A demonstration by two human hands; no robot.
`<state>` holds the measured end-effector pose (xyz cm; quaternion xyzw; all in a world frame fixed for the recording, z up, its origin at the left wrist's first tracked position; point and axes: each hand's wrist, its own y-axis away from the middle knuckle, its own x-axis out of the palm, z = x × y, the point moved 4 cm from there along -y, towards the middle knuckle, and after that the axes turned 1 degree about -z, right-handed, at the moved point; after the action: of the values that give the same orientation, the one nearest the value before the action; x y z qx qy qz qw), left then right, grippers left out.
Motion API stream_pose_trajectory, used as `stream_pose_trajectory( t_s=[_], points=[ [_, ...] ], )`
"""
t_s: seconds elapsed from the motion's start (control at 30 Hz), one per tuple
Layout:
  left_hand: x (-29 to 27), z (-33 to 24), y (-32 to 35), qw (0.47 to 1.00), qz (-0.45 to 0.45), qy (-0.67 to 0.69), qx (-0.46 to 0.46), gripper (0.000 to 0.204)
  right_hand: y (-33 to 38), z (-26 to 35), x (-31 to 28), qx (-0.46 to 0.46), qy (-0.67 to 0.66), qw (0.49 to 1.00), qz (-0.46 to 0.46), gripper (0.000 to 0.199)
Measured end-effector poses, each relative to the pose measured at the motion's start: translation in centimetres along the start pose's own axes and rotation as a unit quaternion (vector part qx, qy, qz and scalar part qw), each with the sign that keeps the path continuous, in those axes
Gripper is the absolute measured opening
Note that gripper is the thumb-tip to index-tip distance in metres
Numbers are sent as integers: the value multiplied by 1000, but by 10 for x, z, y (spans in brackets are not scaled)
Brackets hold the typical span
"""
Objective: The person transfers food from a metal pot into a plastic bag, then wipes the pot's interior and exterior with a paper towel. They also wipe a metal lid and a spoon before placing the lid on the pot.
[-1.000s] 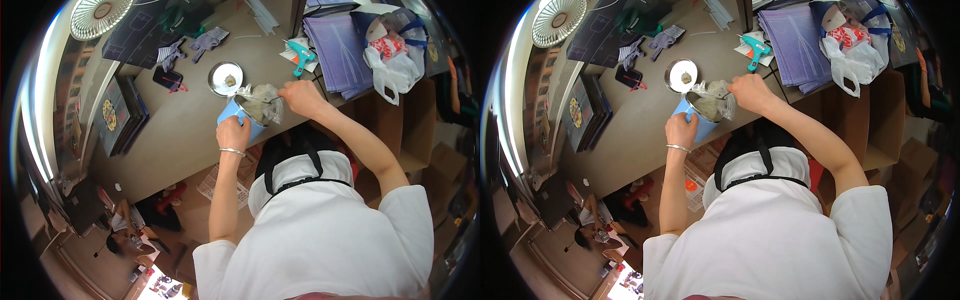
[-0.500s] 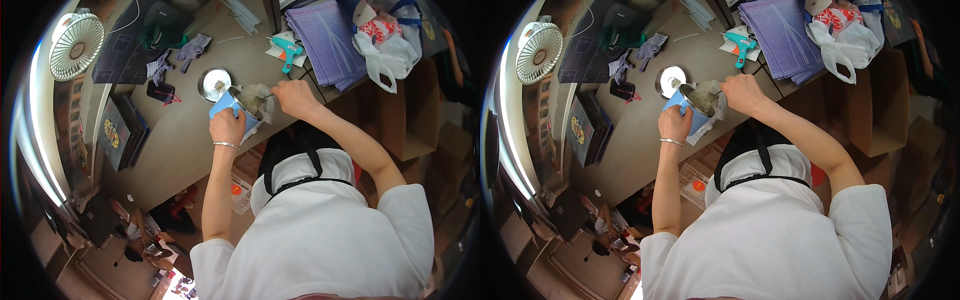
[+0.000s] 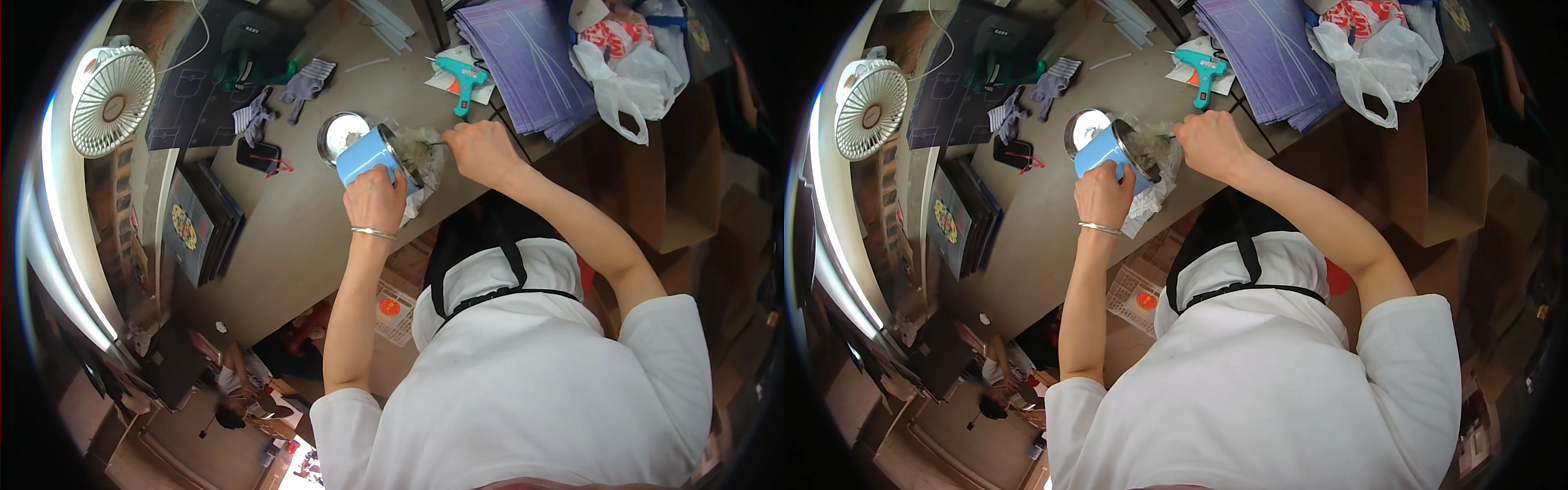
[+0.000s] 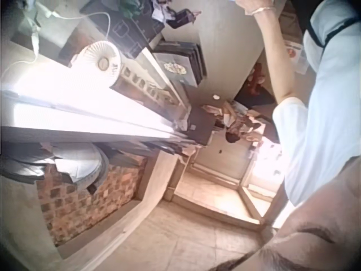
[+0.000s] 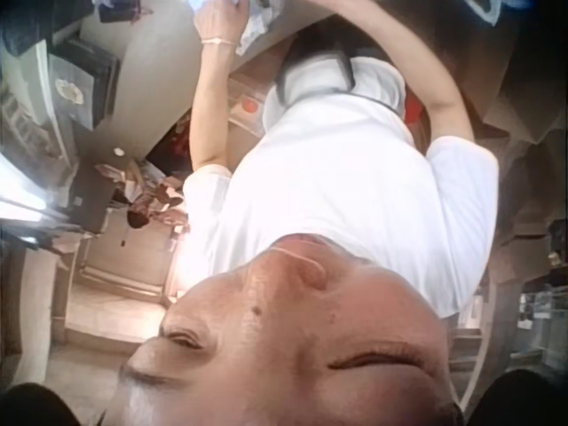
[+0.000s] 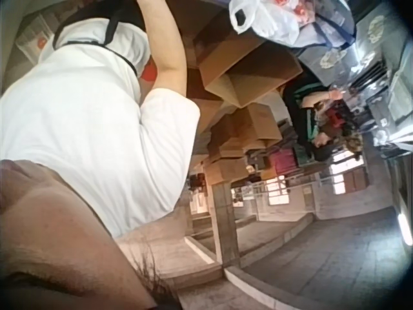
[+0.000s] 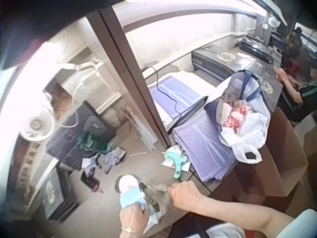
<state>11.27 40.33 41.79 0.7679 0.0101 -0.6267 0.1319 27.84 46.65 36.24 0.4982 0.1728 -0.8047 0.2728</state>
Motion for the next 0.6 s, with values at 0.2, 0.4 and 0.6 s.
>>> stream_pose_trajectory(
  t_s=[0.2,0.4,0.6],
  points=[
    [-2,0,2,1000,4,2,25,31,5,-5,1,15,-43,999,-9,9],
    [-12,-3,1,999,-8,-9,42,32,12,-13,-1,44,-70,997,-9,11],
    [-14,-3,1,998,-12,-9,55,31,18,-26,-14,51,-78,995,21,16]
  ],
)
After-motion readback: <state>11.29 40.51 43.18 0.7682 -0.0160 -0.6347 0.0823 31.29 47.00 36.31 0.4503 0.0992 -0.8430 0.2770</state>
